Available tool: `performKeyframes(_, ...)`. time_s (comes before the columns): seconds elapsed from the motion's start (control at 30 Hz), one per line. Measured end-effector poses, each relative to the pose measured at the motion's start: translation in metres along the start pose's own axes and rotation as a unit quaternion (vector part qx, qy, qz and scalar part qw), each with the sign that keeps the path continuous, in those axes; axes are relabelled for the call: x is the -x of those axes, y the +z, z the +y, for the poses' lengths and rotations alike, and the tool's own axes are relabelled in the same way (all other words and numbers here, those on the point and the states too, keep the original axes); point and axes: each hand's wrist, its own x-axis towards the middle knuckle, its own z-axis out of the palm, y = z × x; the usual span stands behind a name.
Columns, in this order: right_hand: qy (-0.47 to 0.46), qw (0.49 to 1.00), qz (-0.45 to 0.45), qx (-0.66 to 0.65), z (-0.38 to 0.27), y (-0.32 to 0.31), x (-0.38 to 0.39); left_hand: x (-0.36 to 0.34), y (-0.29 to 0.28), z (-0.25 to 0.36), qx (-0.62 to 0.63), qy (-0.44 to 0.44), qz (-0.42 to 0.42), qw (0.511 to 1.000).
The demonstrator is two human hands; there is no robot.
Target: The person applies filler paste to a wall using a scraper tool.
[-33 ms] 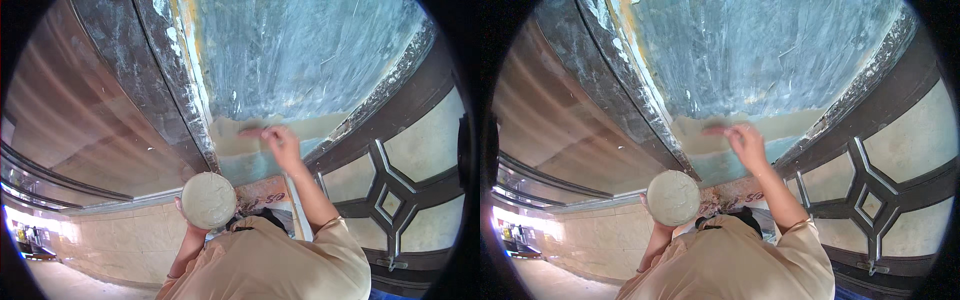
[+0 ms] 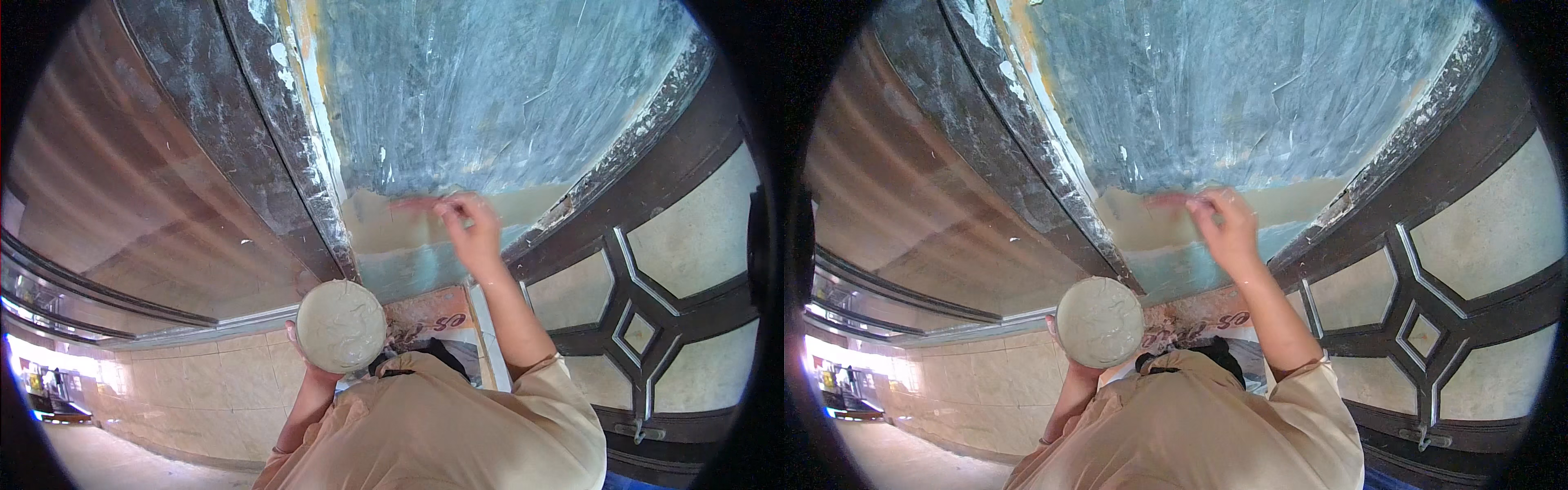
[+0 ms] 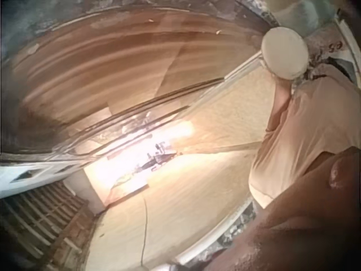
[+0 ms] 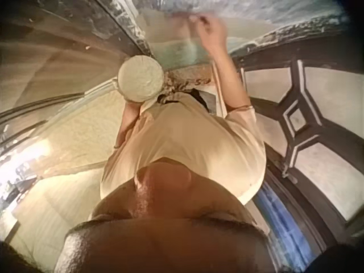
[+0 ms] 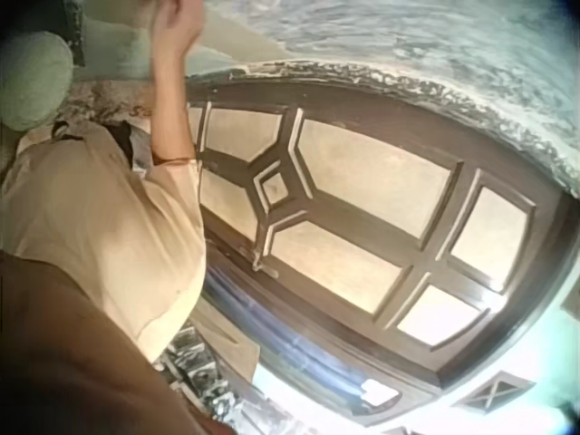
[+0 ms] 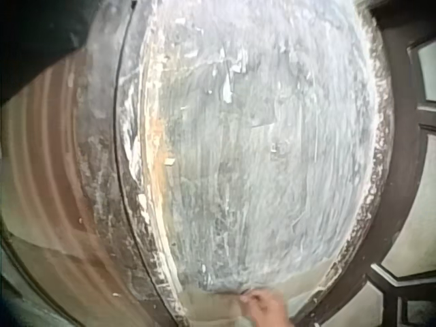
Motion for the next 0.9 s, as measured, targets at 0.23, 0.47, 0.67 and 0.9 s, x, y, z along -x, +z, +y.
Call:
performKeyframes(0.23,0.004,0.997,0.022,-0.08,-0.022,-0.024,0.0,-0.003,0.005,-0.009,-0.153,0.024,-0.016,0.988)
performKeyframes(0.47,-0.053,0.996,-0.048,0.057,0.039,0.006,0.01,-0.016,-0.01,-0.028,-0.161,0.019,0.076,0.984)
performKeyframes(0.67,-0.031,0.997,0.055,-0.035,-0.041,-0.036,-0.026,-0.011,0.011,-0.044,-0.157,0.038,0.029,0.987)
performKeyframes(0.9,-0.106,0.978,-0.161,0.078,0.048,0.017,0.028,-0.006,0.018,-0.058,-0.178,0.061,0.074,0.979)
